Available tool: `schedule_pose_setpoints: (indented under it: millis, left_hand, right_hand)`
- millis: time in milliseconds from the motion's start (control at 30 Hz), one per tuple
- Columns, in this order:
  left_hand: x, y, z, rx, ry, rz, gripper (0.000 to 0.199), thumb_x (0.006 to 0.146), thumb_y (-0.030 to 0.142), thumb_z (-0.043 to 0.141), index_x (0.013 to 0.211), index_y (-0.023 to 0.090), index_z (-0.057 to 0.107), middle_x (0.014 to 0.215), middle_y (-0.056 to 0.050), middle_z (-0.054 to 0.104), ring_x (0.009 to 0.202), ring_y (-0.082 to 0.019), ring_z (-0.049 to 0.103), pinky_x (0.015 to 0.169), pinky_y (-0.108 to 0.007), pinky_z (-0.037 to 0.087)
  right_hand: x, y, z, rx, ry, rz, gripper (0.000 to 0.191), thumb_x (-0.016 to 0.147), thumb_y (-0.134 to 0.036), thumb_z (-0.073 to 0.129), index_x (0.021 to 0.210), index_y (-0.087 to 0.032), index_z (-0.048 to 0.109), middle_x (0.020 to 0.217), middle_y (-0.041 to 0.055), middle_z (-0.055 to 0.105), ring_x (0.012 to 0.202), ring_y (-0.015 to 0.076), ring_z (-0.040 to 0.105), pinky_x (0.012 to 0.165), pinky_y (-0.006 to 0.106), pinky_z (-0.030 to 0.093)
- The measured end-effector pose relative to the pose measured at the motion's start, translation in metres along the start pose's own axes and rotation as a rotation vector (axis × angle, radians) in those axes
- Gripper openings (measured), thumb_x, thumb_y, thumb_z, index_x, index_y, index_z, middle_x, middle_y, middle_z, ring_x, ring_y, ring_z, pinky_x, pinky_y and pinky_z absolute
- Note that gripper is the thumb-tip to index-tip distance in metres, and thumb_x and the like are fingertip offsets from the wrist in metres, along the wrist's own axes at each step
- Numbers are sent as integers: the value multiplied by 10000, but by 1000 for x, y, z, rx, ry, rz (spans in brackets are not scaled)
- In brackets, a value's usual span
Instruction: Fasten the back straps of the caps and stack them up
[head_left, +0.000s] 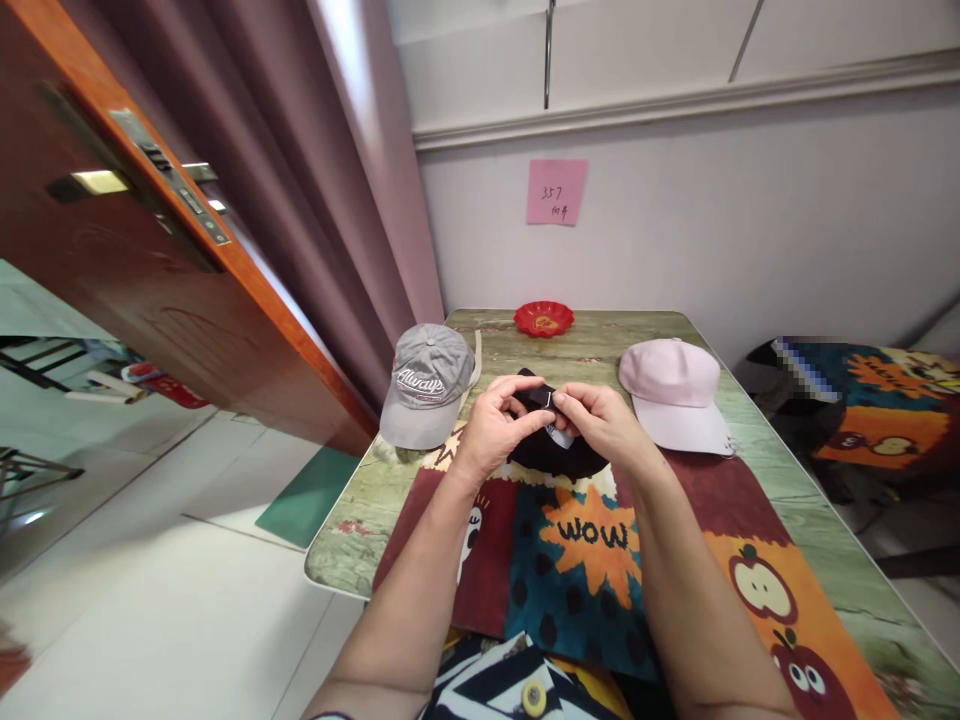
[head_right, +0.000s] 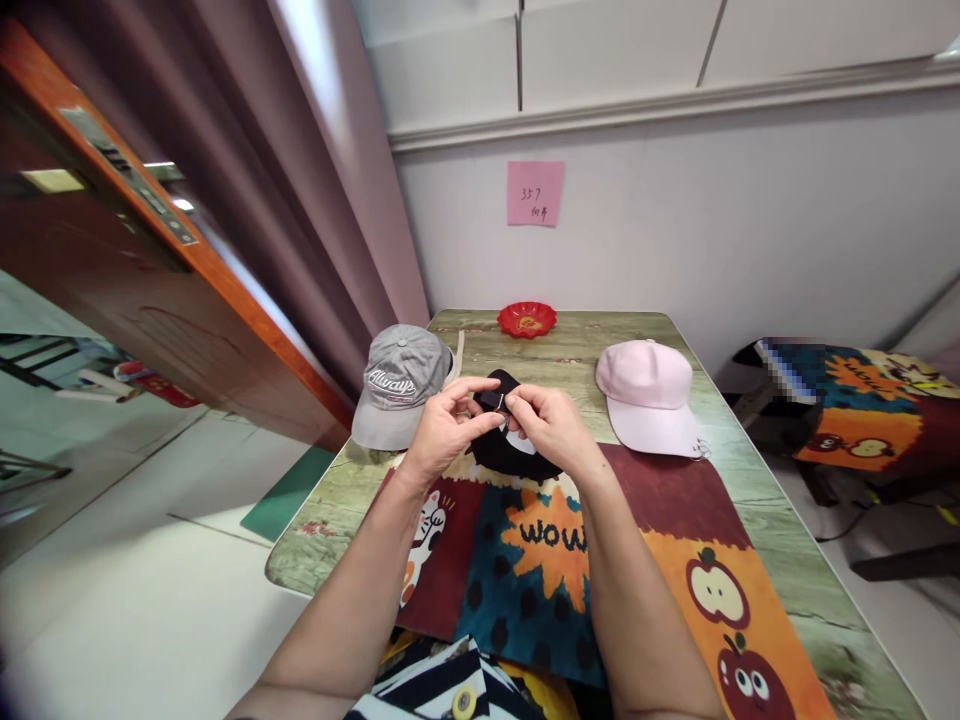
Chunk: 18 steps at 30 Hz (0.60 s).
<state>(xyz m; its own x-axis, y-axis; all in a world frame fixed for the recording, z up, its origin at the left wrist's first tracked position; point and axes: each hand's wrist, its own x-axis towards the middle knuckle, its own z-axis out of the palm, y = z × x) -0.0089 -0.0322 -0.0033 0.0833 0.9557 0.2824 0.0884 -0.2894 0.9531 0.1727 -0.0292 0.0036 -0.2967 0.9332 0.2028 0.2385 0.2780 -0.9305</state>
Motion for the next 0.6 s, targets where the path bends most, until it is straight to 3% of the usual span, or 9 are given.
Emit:
schedule_pose_setpoints:
  millis: [200, 300, 433, 533, 600]
  left_hand:
    - [0, 2, 6, 82, 97, 11, 258, 826, 406, 741, 751, 170, 668, 709, 4, 604, 592, -95, 486, 557, -216, 380]
    - [-1, 7, 8, 102, 150, 56, 205, 813, 324, 732, 703, 164, 663, 822, -15, 611, 611, -87, 508, 584, -219, 409]
    - [-2, 11, 9, 100, 178, 84, 160, 785, 281, 745, 701, 162, 678, 999, -50, 624, 666, -89, 555, 642, -225, 459]
    - [-2, 9, 8, 114, 192, 115, 158, 785, 279, 748, 695, 166, 683, 996, -65, 634, 803, -136, 608, 718, -232, 479]
    - [-1, 5, 6, 84, 199, 100, 184, 781, 295, 751, 682, 163, 669, 991, -64, 639, 775, -127, 597, 689, -229, 473]
  right_hand:
    - [-2, -3, 1, -38, -17, -10, 370, 942, -479, 526, 702, -208, 604, 639, 6, 629, 579, 143, 555, 578, 262, 419]
    - [-3, -5, 2, -92, 38, -32, 309, 879, -504, 635, 775, -213, 628, 669, -6, 632, 592, 139, 530, 577, 262, 395]
    - [-3, -5, 8, -234, 128, -90, 364, 800, -464, 756, 1090, -254, 691, 701, -26, 666, 587, 142, 528, 576, 264, 382]
    - [-2, -6, 16, -303, 191, -168, 265, 853, -418, 715, 1072, -272, 745, 802, 8, 740, 697, 176, 642, 662, 279, 437]
    - [-2, -6, 19, -338, 233, -195, 198, 852, -397, 718, 995, -269, 768, 892, 25, 775, 799, 207, 694, 725, 292, 461]
